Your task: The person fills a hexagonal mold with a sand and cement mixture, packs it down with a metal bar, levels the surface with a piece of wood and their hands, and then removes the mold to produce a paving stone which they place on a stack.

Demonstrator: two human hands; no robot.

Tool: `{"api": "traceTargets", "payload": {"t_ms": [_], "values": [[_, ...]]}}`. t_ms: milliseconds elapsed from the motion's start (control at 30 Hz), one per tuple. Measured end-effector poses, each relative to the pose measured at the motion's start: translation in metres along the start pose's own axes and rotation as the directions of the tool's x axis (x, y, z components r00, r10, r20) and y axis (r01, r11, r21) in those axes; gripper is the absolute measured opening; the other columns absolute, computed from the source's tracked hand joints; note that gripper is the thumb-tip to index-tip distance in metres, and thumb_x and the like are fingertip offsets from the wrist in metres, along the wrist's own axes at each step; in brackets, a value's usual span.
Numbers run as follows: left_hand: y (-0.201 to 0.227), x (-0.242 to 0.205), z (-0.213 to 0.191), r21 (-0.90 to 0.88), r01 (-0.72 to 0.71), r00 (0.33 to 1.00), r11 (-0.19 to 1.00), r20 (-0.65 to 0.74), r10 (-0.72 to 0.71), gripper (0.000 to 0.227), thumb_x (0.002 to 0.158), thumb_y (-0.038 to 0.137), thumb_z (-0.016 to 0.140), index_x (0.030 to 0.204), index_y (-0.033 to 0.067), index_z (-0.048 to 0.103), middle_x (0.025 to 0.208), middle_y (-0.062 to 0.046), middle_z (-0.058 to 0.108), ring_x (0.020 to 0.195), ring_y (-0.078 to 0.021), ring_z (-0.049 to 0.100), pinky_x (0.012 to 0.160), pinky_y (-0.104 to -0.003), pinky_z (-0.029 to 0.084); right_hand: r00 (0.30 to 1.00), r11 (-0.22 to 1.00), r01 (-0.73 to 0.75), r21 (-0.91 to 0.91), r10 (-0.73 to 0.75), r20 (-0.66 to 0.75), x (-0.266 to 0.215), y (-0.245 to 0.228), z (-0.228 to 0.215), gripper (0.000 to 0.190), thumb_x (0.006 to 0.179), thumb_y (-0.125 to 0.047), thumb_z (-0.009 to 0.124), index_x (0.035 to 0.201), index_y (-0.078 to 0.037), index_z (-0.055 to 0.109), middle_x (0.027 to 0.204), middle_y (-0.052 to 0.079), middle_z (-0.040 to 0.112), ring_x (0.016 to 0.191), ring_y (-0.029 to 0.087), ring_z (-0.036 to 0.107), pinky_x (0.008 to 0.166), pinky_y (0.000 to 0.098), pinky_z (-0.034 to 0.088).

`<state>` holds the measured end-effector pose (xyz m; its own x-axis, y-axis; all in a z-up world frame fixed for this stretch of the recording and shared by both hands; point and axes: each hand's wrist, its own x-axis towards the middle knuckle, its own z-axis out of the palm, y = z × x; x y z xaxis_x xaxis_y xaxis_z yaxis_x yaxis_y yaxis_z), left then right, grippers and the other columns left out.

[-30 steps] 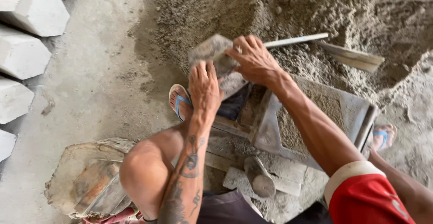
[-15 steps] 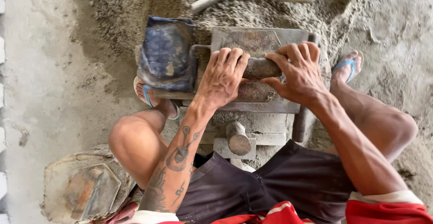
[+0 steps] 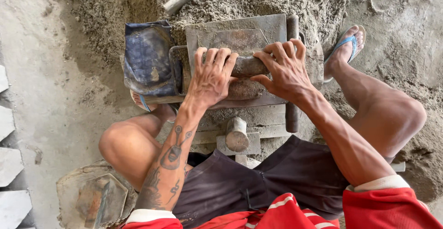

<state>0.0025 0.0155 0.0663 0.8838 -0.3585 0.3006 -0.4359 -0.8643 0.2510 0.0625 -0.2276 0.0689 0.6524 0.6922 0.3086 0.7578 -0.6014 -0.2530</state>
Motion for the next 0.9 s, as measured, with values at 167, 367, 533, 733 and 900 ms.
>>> {"api": "traceTargets", "payload": {"t_ms": [167,367,533,733,900], "values": [[0.0,-0.001,-0.003,-0.011,0.012,1.0,1.0,-0.005,-0.012,0.038,0.093,0.013,0.065,0.13,0.0092,0.062,0.114,-0.011,0.053,0.11,-0.0284,0.047,0.102,-0.049,0.034,1.0,1.0,-0.003,0.016,0.003,0.003,0.003,-0.001,0.002,0.058,0.077,-0.038,0.088,0.122,-0.007,0.07,0.113,0.01,0.057,0.102,0.028,0.049,0.111,0.06,0.022],[-0.001,-0.002,-0.002,0.021,0.001,1.0,1.0,-0.026,0.0,0.04,0.09,0.019,0.072,0.127,0.0103,0.062,0.11,-0.008,0.052,0.107,-0.0251,0.047,0.1,-0.048,0.034,1.0,1.0,0.024,-0.019,-0.024,0.011,0.004,-0.001,0.003,0.058,0.078,-0.042,0.085,0.122,-0.008,0.069,0.112,0.009,0.055,0.099,0.028,0.048,0.109,0.0586,0.025],[-0.006,-0.003,0.012,-0.014,0.03,0.999,0.999,-0.045,-0.03,0.044,0.088,0.023,0.075,0.128,0.0096,0.062,0.108,-0.007,0.052,0.105,-0.0249,0.049,0.101,-0.05,0.032,0.999,1.0,-0.011,-0.029,0.012,0.036,0.004,0.004,0.012,0.056,0.079,-0.044,0.085,0.122,-0.01,0.071,0.111,0.008,0.054,0.1,0.027,0.045,0.107,0.0571,0.027],[-0.01,-0.002,0.017,-0.056,0.045,0.998,0.997,-0.042,-0.047,0.044,0.09,0.024,0.073,0.13,0.0084,0.062,0.107,-0.008,0.053,0.106,-0.0264,0.051,0.105,-0.054,0.033,0.991,0.998,-0.061,-0.026,0.063,0.115,0.009,0.001,0.012,0.056,0.083,-0.049,0.078,0.123,-0.01,0.069,0.112,0.007,0.051,0.101,0.027,0.044,0.108,0.0581,0.026],[-0.009,0.006,0.019,-0.058,0.13,0.991,0.99,0.026,-0.129,0.047,0.087,0.025,0.074,0.13,0.0073,0.062,0.108,-0.007,0.05,0.107,-0.0283,0.051,0.107,-0.066,0.028,0.967,0.987,-0.117,-0.113,0.139,0.213,0.015,0.0,0.018,0.059,0.082,-0.05,0.073,0.126,-0.011,0.067,0.114,0.005,0.049,0.107,0.027,0.043,0.112,0.0635,0.022]]}}
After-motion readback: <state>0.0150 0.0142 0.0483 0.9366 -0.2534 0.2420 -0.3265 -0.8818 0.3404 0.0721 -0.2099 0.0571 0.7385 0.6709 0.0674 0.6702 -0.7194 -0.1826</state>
